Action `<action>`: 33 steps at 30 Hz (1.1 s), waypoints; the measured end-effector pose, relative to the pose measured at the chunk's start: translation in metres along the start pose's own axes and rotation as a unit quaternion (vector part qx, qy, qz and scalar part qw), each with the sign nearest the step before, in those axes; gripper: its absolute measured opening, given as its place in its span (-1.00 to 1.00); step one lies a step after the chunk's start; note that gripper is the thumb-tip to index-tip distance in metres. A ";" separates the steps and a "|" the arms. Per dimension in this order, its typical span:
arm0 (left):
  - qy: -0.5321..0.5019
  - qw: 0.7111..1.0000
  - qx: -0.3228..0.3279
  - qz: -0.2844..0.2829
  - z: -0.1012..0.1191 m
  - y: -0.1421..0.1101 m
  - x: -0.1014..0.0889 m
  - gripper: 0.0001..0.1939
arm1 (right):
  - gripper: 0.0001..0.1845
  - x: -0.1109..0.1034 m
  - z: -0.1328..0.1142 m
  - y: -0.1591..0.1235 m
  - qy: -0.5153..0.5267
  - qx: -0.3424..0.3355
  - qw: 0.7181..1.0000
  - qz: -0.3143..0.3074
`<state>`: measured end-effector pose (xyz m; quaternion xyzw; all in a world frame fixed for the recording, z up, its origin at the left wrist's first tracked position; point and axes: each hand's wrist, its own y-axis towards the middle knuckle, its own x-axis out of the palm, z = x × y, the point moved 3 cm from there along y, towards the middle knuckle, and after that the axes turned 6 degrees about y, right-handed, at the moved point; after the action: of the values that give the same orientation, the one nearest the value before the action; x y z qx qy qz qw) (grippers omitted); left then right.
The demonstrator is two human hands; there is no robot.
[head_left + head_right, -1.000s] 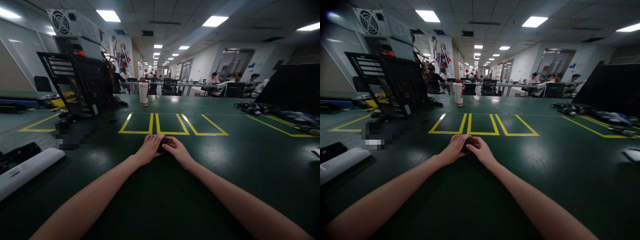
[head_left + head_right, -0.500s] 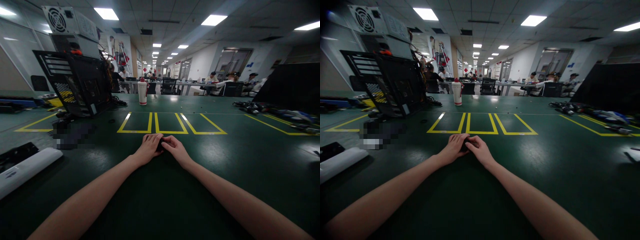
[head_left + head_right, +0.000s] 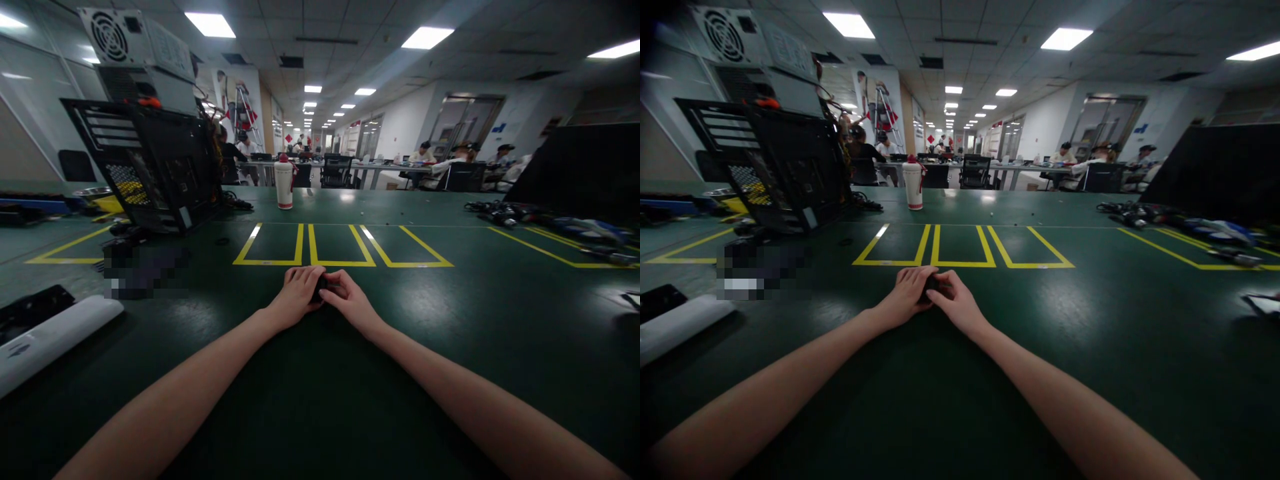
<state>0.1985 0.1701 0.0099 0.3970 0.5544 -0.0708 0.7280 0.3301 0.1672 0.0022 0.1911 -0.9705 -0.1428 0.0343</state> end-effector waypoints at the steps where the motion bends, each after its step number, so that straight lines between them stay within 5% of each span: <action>1: -0.001 1.000 0.001 0.002 0.000 0.000 0.000 -0.40 | -0.79 0.000 0.000 0.000 0.003 0.001 1.000 0.003; 11: -0.006 1.000 -0.006 0.002 -0.002 0.000 0.003 -0.39 | -0.69 -0.004 0.006 0.004 -0.003 0.049 0.998 0.025; 21: -0.009 1.000 -0.003 0.005 -0.001 0.000 0.000 -0.41 | -0.83 -0.002 0.002 0.003 0.012 0.005 1.000 0.019; 33: -0.012 1.000 0.002 0.000 0.003 -0.001 -0.003 -0.39 | -0.71 -0.001 0.004 0.002 0.012 0.016 1.000 0.015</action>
<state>0.1988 0.1667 0.0126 0.3979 0.5452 -0.0771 0.7339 0.3299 0.1704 -0.0007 0.1791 -0.9749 -0.1245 0.0451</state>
